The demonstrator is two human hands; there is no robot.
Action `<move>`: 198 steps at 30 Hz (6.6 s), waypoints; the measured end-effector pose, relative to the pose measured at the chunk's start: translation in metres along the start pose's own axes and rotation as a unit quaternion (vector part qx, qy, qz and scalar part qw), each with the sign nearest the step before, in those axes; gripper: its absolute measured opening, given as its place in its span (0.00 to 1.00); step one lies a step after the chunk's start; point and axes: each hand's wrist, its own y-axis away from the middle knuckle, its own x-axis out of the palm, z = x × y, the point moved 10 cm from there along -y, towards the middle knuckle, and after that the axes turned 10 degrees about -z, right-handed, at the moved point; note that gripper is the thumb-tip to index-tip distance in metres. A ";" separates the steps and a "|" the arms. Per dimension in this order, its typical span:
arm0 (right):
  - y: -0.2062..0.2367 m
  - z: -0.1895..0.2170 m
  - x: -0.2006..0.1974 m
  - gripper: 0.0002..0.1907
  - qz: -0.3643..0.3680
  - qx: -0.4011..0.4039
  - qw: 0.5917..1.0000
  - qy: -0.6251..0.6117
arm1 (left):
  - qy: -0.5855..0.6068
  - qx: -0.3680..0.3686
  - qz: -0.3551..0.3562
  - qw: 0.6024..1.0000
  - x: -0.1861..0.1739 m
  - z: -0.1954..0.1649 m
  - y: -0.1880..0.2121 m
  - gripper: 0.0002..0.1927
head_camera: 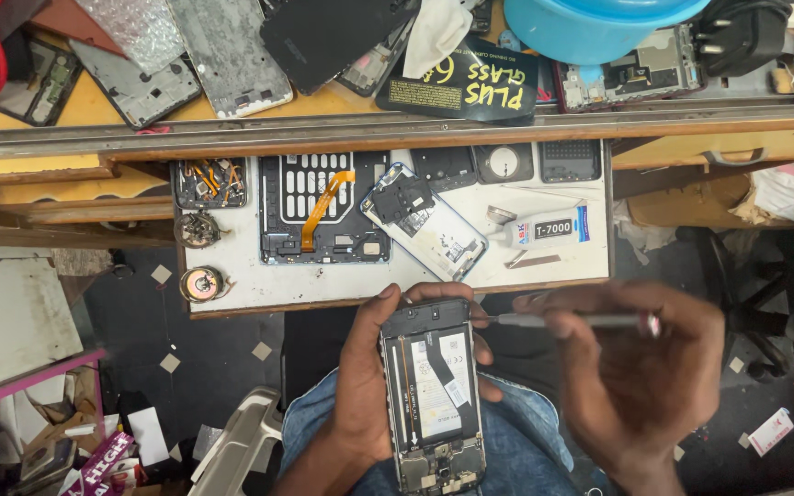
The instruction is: The person removes the back cover of a blue smartphone using a prying tool, then uses a screwdriver to remove screws from the internal frame. The person continues to unscrew components inside the phone while holding it over a cluttered workbench.
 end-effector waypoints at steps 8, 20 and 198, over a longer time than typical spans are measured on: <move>-0.001 -0.022 0.001 0.09 -0.028 0.114 0.993 -0.010 | 0.038 -0.031 -0.018 0.999 0.000 0.005 0.000 0.34; 0.021 -0.019 0.000 0.14 -0.058 0.095 0.993 -0.036 | 0.099 -0.059 -0.011 0.993 0.009 0.009 -0.004 0.34; -0.001 0.008 0.033 0.11 0.251 0.256 0.930 -0.085 | -0.189 -0.055 0.013 0.980 0.052 0.009 0.039 0.36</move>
